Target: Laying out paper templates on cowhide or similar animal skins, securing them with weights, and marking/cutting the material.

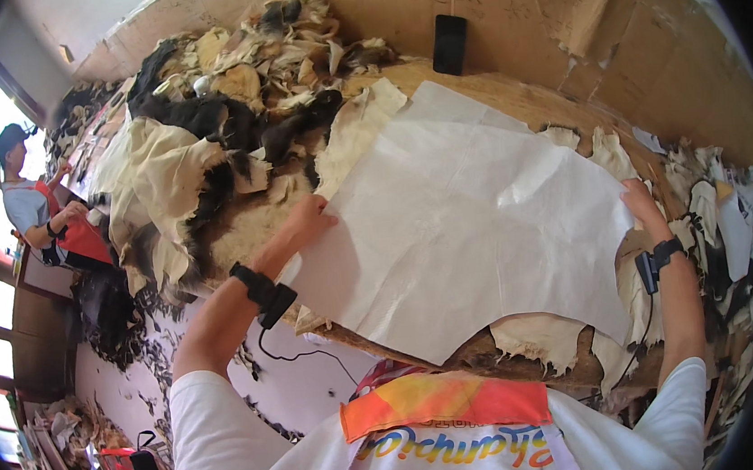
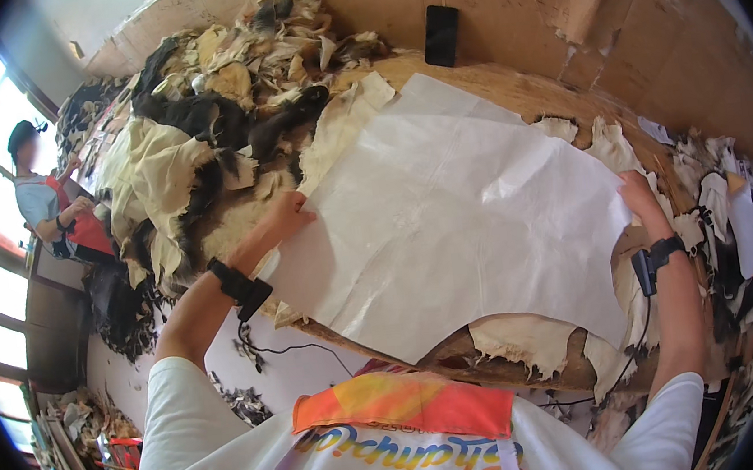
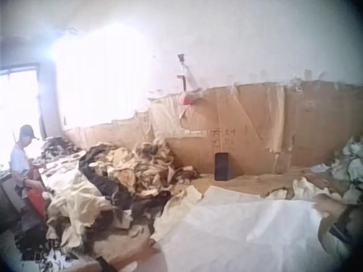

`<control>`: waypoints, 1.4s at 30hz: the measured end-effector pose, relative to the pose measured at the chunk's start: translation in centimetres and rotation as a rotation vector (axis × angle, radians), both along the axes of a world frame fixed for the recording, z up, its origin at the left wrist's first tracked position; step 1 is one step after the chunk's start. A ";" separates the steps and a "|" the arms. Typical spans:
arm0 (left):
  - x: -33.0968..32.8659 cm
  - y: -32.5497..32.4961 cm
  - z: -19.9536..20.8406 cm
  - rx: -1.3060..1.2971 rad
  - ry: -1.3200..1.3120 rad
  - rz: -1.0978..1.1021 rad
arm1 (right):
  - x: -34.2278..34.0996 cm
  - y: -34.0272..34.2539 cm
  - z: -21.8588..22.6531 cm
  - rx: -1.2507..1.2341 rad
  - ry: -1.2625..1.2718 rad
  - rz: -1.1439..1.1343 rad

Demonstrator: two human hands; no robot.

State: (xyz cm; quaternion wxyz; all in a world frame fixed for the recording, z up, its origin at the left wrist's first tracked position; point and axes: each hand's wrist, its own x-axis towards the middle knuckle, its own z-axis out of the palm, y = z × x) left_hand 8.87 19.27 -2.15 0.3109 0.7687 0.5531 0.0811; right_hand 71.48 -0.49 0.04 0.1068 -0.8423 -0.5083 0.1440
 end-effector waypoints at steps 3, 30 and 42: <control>-2.9 0.6 -0.8 0.098 -0.082 0.044 | -2.0 2.4 -1.1 0.180 -0.231 0.091; -4.3 2.6 -0.4 0.036 0.170 -0.128 | -5.1 6.5 -2.0 -0.063 -0.078 -0.014; 4.5 2.1 4.0 0.433 0.221 -0.512 | -4.7 6.6 -2.2 -0.084 -0.091 -0.024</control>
